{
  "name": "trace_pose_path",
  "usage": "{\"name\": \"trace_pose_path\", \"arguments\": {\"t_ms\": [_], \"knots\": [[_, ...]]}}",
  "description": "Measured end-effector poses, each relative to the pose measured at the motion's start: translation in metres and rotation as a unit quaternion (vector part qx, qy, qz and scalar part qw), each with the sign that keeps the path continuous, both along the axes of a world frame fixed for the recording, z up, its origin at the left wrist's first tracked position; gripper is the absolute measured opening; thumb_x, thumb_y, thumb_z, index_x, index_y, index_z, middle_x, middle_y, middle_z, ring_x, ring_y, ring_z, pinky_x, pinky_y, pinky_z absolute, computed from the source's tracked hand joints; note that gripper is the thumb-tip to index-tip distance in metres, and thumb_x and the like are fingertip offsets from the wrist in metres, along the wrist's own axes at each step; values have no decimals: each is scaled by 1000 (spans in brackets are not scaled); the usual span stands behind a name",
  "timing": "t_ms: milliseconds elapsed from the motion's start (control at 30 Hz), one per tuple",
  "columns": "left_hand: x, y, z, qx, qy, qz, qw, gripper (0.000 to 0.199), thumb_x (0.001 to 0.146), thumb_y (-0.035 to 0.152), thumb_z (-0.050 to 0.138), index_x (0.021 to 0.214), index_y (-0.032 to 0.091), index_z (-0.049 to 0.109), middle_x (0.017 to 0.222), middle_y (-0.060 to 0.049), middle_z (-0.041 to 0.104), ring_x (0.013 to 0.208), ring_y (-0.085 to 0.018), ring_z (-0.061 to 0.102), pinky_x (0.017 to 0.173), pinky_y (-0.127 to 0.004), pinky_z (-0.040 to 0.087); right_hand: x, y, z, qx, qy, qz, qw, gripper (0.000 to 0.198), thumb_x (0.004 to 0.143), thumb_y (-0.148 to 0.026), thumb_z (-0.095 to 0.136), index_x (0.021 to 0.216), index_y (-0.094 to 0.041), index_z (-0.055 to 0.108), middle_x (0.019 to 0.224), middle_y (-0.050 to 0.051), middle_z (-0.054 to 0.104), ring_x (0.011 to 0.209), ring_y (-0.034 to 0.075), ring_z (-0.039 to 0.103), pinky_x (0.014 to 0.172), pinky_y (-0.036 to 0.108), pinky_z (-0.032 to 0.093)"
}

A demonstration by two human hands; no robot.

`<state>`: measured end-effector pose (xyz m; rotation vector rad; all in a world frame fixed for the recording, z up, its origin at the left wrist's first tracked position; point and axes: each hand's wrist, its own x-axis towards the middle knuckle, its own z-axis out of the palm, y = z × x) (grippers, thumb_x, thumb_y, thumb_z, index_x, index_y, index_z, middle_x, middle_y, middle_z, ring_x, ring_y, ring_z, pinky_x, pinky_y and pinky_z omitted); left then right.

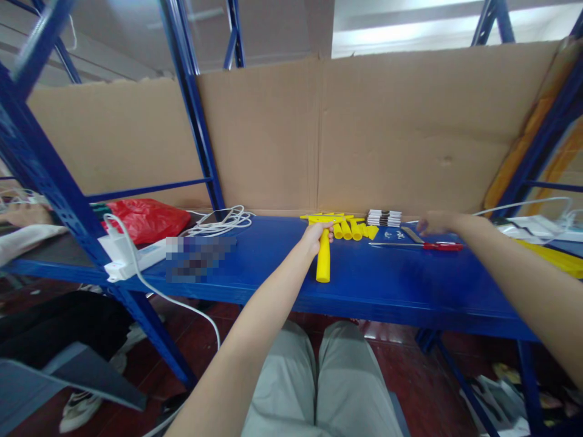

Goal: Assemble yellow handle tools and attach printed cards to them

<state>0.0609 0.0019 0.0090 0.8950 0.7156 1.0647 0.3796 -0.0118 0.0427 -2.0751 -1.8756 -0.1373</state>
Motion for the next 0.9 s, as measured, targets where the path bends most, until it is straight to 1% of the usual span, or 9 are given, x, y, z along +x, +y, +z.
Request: {"name": "trace_pose_path", "arguments": {"t_ms": [33, 100, 133, 267, 367, 467, 600, 767, 900], "knots": [[0, 1, -1, 2, -2, -3, 1000, 23, 87, 1, 42, 69, 14, 48, 48, 4, 45, 34, -3, 37, 36, -13, 30, 7, -3, -3, -87, -14, -6, 996, 22, 50, 2, 69, 44, -19, 63, 55, 7, 64, 54, 19, 55, 61, 34, 40], [-1, 2, -1, 4, -1, -5, 1000, 22, 88, 2, 43, 70, 14, 48, 48, 4, 45, 34, -4, 37, 36, -13, 30, 16, -8, -9, -169, -30, -11, 985, 22, 52, 2, 67, 47, -20, 66, 57, 6, 66, 51, 18, 56, 58, 33, 40], [-1, 2, -2, 2, 2, -5, 1000, 22, 87, 3, 44, 70, 14, 48, 47, 4, 45, 34, -4, 37, 36, -14, 30, 19, -10, -12, -176, -34, -6, 984, 21, 52, 1, 67, 49, -20, 67, 57, 5, 66, 50, 18, 55, 57, 32, 40], [-1, 2, -2, 3, 8, -2, 1000, 20, 86, 2, 44, 70, 14, 48, 48, 4, 44, 34, -5, 37, 36, -15, 30, 23, -14, -22, -132, -72, 41, 988, 19, 54, -3, 66, 52, -22, 70, 56, 5, 66, 48, 17, 56, 54, 30, 40], [-1, 2, -1, 3, 4, -1, 1000, 21, 86, 1, 42, 70, 14, 49, 48, 4, 45, 34, -5, 36, 36, -15, 30, 21, -14, -27, -104, -90, 36, 990, 19, 54, -4, 66, 53, -23, 71, 60, 6, 67, 52, 18, 56, 55, 30, 40], [-1, 2, -1, 3, 5, -2, 1000, 22, 87, 2, 42, 69, 14, 48, 47, 4, 45, 34, -5, 36, 36, -15, 30, 16, -16, -31, -112, -81, 19, 990, 20, 52, -2, 64, 52, -22, 69, 60, 5, 66, 54, 17, 56, 58, 30, 40], [-1, 1, -1, 0, 0, 1, 1000, 21, 87, 2, 43, 70, 14, 49, 47, 4, 45, 34, -4, 37, 36, -14, 30, 9, -18, -35, -118, -86, 44, 988, 22, 50, -1, 58, 52, -22, 65, 59, 4, 63, 54, 17, 55, 55, 29, 39], [0, 1, 0, -1, 9, 10, 1000, 19, 86, 2, 43, 72, 14, 49, 46, 4, 44, 35, -5, 36, 35, -15, 30, 5, -18, -40, -86, -82, 77, 990, 20, 49, -3, 57, 53, -23, 57, 62, 4, 63, 56, 18, 57, 53, 28, 39], [1, 1, -1, 3, 10, 11, 1000, 19, 86, 2, 43, 72, 14, 48, 47, 4, 45, 35, -5, 36, 35, -15, 29, 3, -15, -38, -48, -41, 89, 994, 12, 55, -13, 59, 59, -24, 57, 62, 1, 63, 59, 18, 57, 57, 28, 40]]}}
